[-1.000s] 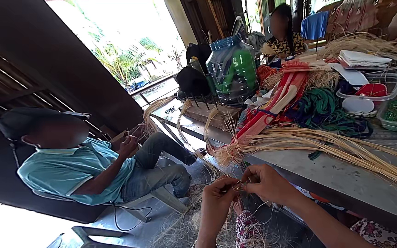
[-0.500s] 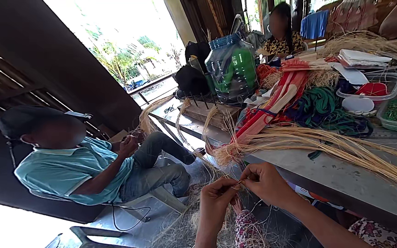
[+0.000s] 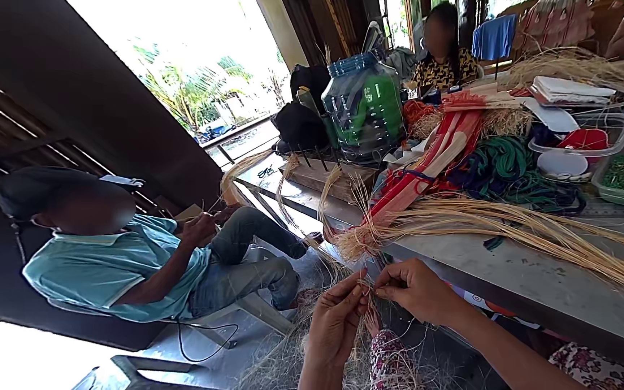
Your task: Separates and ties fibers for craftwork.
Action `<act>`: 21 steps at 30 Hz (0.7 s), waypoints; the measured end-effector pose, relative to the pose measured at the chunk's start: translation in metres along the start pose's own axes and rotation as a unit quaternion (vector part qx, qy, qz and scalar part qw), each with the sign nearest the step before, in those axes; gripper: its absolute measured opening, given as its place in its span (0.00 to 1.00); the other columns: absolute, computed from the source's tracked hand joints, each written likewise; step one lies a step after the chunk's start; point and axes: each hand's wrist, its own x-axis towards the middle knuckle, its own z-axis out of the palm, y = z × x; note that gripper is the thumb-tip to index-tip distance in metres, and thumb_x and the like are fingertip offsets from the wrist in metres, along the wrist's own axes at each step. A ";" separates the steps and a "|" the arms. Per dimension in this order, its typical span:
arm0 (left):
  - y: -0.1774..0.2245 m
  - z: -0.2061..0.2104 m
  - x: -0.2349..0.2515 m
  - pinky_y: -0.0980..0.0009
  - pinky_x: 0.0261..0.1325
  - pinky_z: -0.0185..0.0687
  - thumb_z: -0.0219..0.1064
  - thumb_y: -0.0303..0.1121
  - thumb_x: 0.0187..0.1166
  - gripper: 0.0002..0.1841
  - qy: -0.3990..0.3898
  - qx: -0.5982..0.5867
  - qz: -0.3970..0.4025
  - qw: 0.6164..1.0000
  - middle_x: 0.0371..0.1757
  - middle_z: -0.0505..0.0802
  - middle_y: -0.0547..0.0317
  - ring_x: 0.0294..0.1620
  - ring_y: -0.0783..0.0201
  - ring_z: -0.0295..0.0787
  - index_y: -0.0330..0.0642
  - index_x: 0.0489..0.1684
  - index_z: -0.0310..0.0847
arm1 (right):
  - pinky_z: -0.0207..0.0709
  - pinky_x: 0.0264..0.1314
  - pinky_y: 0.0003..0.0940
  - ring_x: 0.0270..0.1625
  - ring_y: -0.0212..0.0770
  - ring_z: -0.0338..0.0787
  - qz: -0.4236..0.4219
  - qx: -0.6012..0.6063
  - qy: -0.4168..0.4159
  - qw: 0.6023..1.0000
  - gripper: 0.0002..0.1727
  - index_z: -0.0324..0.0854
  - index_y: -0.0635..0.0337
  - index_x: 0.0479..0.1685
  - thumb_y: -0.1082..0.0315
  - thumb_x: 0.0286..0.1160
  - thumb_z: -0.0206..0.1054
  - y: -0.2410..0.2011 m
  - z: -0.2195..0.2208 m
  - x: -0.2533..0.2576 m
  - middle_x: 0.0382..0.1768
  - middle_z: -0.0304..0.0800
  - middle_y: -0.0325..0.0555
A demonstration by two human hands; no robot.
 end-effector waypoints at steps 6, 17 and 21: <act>0.002 -0.008 0.003 0.78 0.40 0.90 0.58 0.11 0.71 0.19 0.012 0.098 0.085 0.991 0.34 0.97 0.58 0.30 0.72 0.93 0.32 0.52 0.92 | 0.66 0.25 0.14 0.21 0.17 0.72 0.024 -0.019 -0.077 0.997 0.07 0.88 0.67 0.46 0.71 0.80 0.69 -0.008 -0.007 -0.002 0.26 0.83 0.36; 0.002 -0.009 0.006 0.78 0.35 0.89 0.60 0.12 0.68 0.18 0.032 0.192 0.163 0.967 0.29 0.97 0.63 0.27 0.73 0.92 0.33 0.49 0.92 | 0.72 0.37 0.15 0.31 0.18 0.79 -0.047 -0.019 -0.220 0.974 0.05 0.89 0.71 0.41 0.77 0.77 0.69 -0.015 -0.005 -0.012 0.32 0.89 0.41; -0.004 -0.003 0.008 0.79 0.33 0.88 0.59 0.11 0.66 0.18 0.053 0.177 0.160 0.970 0.27 0.96 0.62 0.25 0.74 0.91 0.31 0.47 0.92 | 0.72 0.38 0.15 0.32 0.19 0.79 -0.076 -0.013 -0.225 0.971 0.05 0.89 0.72 0.39 0.78 0.77 0.68 -0.011 -0.001 -0.012 0.31 0.89 0.42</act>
